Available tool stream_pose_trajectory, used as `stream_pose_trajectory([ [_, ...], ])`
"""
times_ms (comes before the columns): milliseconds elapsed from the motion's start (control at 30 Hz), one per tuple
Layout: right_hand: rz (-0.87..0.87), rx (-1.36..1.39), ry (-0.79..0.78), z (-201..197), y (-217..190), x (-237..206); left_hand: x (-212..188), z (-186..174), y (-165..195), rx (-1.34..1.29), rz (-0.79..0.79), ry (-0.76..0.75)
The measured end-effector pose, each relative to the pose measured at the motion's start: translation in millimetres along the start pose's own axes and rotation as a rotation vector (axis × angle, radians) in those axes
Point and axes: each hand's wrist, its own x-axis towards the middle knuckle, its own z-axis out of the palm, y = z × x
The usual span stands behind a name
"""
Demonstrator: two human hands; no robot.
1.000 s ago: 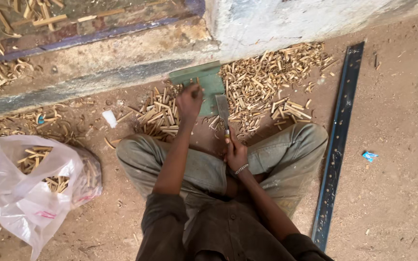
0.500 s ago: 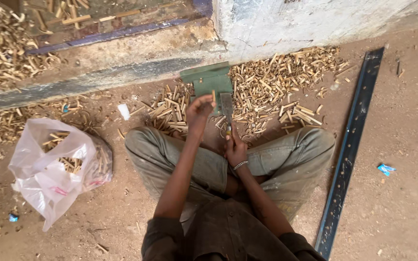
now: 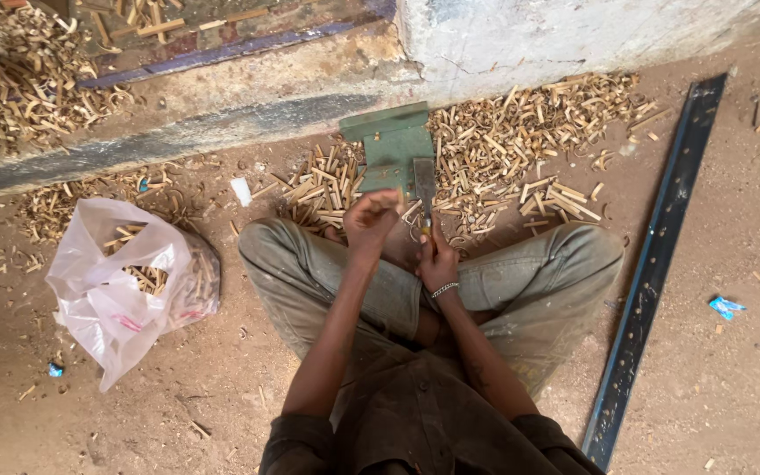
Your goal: The person sits on the floor and shapes small wooden sticks one at a time, holding each piece against a green metal fixture on the ground and cutting or trimming it with a small hand tool. Shaped pieces and shavings accumulate on the floor beside a plastic bag of raw sticks.
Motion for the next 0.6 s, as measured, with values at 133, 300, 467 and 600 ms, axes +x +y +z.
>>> stream_pose_trajectory([
  [133, 0.026, 0.042, 0.021, -1, -2, -3, 51, 5, -17, 0.507, -0.070, 0.264],
  [300, -0.021, -0.041, 0.017, -8, -2, -8, 119, 15, -37, 0.833, 0.006, 0.179],
  [467, 0.019, -0.116, -0.001, -12, -3, -9, 141, 18, -47, 0.786, -0.067, 0.140],
  [600, -0.297, -0.283, 0.038, -12, -3, -5, 124, 6, -45, 0.774, 0.075, 0.213],
])
